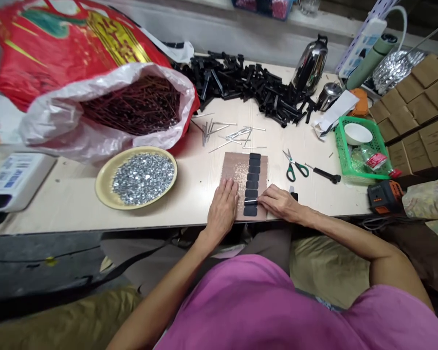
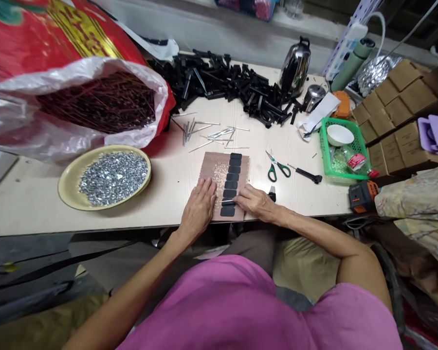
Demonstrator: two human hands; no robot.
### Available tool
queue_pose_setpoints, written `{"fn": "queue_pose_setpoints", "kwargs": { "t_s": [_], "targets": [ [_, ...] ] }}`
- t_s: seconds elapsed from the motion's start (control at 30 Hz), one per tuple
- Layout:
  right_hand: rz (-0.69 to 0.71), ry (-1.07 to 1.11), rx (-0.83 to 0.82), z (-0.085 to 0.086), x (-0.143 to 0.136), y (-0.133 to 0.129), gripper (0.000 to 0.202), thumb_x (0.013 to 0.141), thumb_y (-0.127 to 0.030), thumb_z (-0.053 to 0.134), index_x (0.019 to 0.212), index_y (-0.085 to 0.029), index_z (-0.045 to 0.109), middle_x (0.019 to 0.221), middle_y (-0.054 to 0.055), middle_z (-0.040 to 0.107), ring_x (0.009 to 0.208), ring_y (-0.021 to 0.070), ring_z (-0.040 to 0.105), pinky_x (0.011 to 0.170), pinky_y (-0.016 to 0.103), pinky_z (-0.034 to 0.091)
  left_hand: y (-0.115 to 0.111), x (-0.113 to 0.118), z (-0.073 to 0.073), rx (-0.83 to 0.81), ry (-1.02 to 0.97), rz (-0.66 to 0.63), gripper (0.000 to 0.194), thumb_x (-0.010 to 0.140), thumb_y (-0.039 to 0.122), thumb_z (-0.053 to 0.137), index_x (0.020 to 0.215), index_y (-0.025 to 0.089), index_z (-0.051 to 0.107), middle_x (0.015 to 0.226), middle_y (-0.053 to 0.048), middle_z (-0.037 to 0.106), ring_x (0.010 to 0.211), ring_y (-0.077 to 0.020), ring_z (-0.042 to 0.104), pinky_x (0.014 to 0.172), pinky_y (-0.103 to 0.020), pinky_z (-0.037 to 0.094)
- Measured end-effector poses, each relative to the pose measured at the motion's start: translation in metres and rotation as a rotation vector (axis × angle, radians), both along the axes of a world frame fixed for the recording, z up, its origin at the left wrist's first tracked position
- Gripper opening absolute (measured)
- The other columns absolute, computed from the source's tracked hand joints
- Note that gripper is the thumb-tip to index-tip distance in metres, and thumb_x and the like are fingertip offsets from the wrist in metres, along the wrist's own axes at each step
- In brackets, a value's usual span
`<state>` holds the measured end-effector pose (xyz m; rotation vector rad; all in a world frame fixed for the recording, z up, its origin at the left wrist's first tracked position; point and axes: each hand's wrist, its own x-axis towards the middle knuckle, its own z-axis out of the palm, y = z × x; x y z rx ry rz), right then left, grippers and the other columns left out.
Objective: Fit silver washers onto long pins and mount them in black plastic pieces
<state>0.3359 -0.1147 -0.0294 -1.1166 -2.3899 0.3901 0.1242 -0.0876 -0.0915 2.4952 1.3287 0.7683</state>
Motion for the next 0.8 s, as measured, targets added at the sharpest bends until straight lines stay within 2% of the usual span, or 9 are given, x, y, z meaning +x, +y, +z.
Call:
{"fn": "queue_pose_setpoints", "kwargs": {
  "t_s": [0.07, 0.17, 0.27, 0.33, 0.43, 0.5, 0.63, 0.7, 0.8],
  "targets": [
    [-0.104, 0.198, -0.299, 0.012, -0.014, -0.032, 0.023, 0.095, -0.025, 0.044, 0.087, -0.016, 0.064, 0.082, 0.006, 0.061, 0.078, 0.015, 0.056, 0.072, 0.029, 0.05, 0.0, -0.001, 0.002, -0.038, -0.019, -0.002, 0.044, 0.098, 0.026, 0.027, 0.135, 0.011, 0.046, 0.142, -0.018, 0.048, 0.14, -0.0272, 0.03, 0.109, -0.05, 0.034],
    [-0.282, 0.479, -1.032, 0.011, -0.04, -0.07, 0.016, 0.087, -0.03, 0.058, 0.081, -0.015, 0.064, 0.07, 0.0, 0.06, 0.061, 0.0096, 0.054, 0.058, 0.022, 0.048, -0.001, -0.002, 0.004, -0.091, -0.045, -0.004, 0.044, 0.098, 0.027, 0.026, 0.134, 0.01, 0.046, 0.143, -0.018, 0.047, 0.141, -0.027, 0.028, 0.111, -0.051, 0.031],
    [-0.502, 0.762, -1.7, -0.017, -0.066, -0.078, 0.023, 0.08, -0.034, 0.068, 0.076, -0.012, 0.061, 0.063, -0.001, 0.059, 0.051, 0.007, 0.053, 0.051, 0.019, 0.048, -0.001, 0.0, 0.004, -0.128, -0.091, -0.009, 0.045, 0.098, 0.028, 0.026, 0.134, 0.01, 0.047, 0.144, -0.018, 0.046, 0.141, -0.0264, 0.027, 0.112, -0.051, 0.03],
    [-0.664, 0.913, -1.903, -0.039, -0.082, -0.067, 0.028, 0.082, -0.039, 0.065, 0.078, -0.012, 0.061, 0.066, 0.003, 0.062, 0.058, 0.0109, 0.061, 0.059, 0.023, 0.053, 0.0, 0.002, 0.004, -0.139, -0.137, -0.01, 0.045, 0.098, 0.029, 0.027, 0.134, 0.012, 0.047, 0.144, -0.017, 0.045, 0.141, -0.0257, 0.028, 0.113, -0.048, 0.029],
    [-0.764, 0.991, -1.928, -0.052, -0.1, -0.052, 0.035, 0.09, -0.046, 0.052, 0.084, -0.013, 0.062, 0.07, 0.006, 0.065, 0.073, 0.0171, 0.068, 0.074, 0.031, 0.056, -0.002, 0.001, 0.008, -0.13, -0.215, -0.02, 0.043, 0.097, 0.027, 0.029, 0.132, 0.013, 0.049, 0.141, -0.017, 0.049, 0.138, -0.0277, 0.033, 0.113, -0.048, 0.032],
    [-0.686, 0.992, -1.941, -0.044, -0.105, -0.055, 0.037, 0.09, -0.047, 0.05, 0.082, -0.014, 0.063, 0.071, 0.006, 0.065, 0.079, 0.0161, 0.069, 0.082, 0.03, 0.053, -0.009, -0.005, 0.014, -0.083, -0.285, -0.059, 0.04, 0.095, 0.021, 0.034, 0.13, 0.015, 0.051, 0.136, -0.016, 0.054, 0.134, -0.0295, 0.041, 0.109, -0.05, 0.038],
    [-0.214, 0.899, -2.07, 0.001, -0.095, -0.066, 0.041, 0.067, -0.049, 0.075, 0.087, -0.014, 0.067, 0.08, 0.006, 0.068, 0.075, 0.0164, 0.069, 0.08, 0.032, 0.053, -0.046, -0.028, 0.022, 0.058, -0.431, -0.244, 0.041, 0.09, 0.01, 0.042, 0.128, 0.022, 0.053, 0.118, -0.012, 0.068, 0.114, -0.0258, 0.061, 0.097, -0.043, 0.051],
    [-0.1, 0.8, -1.827, 0.029, -0.085, -0.049, 0.046, 0.061, -0.055, 0.076, 0.085, -0.016, 0.067, 0.075, 0.004, 0.067, 0.066, 0.0159, 0.066, 0.069, 0.031, 0.053, -0.072, -0.045, 0.021, 0.165, -0.489, -0.343, 0.031, 0.089, 0.012, 0.046, 0.117, 0.017, 0.059, 0.094, -0.011, 0.074, 0.089, -0.022, 0.071, 0.082, -0.035, 0.059],
    [-0.244, 0.505, -0.934, 0.059, -0.074, 0.012, 0.032, 0.081, -0.047, 0.061, 0.074, -0.016, 0.065, 0.071, 0.004, 0.065, 0.069, 0.015, 0.062, 0.069, 0.028, 0.05, -0.102, -0.08, 0.016, 0.223, -0.478, -0.286, 0.02, 0.088, 0.009, 0.047, 0.084, 0.018, 0.065, 0.056, -0.001, 0.065, 0.051, -0.0127, 0.063, 0.061, -0.022, 0.057]
  ]
}}
